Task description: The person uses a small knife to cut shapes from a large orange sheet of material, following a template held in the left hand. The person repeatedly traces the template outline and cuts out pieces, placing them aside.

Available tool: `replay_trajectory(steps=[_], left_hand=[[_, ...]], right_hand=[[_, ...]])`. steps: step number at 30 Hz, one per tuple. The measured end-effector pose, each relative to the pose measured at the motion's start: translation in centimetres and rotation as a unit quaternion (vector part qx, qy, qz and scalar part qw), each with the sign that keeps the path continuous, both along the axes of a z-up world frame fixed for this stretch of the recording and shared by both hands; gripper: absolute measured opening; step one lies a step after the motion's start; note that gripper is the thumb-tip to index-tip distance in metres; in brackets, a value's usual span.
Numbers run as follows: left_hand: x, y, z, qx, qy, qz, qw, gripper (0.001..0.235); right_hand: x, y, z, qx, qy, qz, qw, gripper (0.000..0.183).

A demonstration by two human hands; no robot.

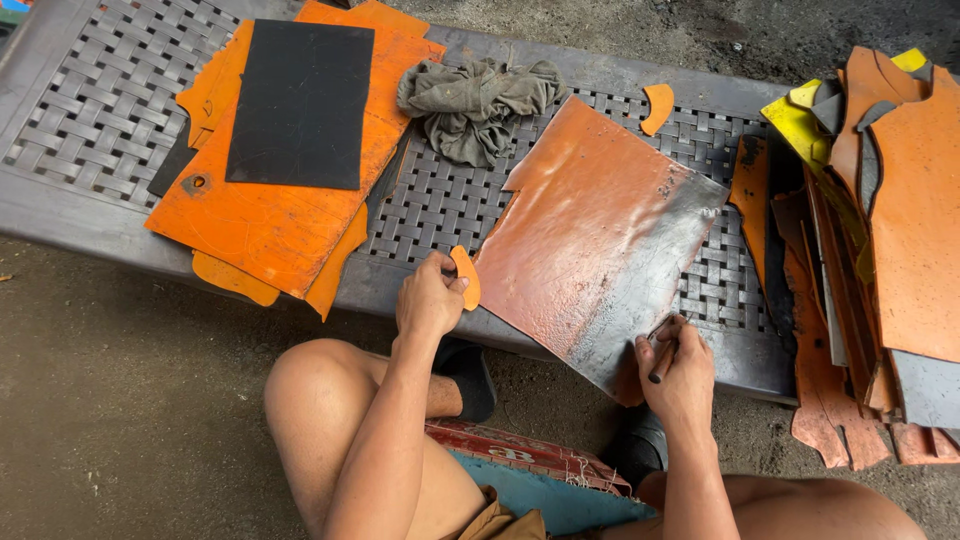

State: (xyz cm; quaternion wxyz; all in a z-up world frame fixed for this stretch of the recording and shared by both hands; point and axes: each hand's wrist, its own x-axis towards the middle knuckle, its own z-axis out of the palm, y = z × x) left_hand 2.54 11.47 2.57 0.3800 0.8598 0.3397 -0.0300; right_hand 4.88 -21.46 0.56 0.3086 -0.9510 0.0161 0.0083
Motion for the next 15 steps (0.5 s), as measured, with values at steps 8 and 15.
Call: replay_trajectory(steps=[8, 15], left_hand=[[-0.1, -0.4, 0.3, -0.066, -0.077, -0.003, 0.995, 0.047], [0.6, -0.9, 0.1, -0.011, -0.206, -0.027, 0.978, 0.019]], right_hand=[[-0.6, 2.5, 1.7, 0.02, -0.058, 0.039, 0.997, 0.03], [-2.4, 5.1, 3.0, 0.091, -0.061, 0.076, 0.991, 0.031]])
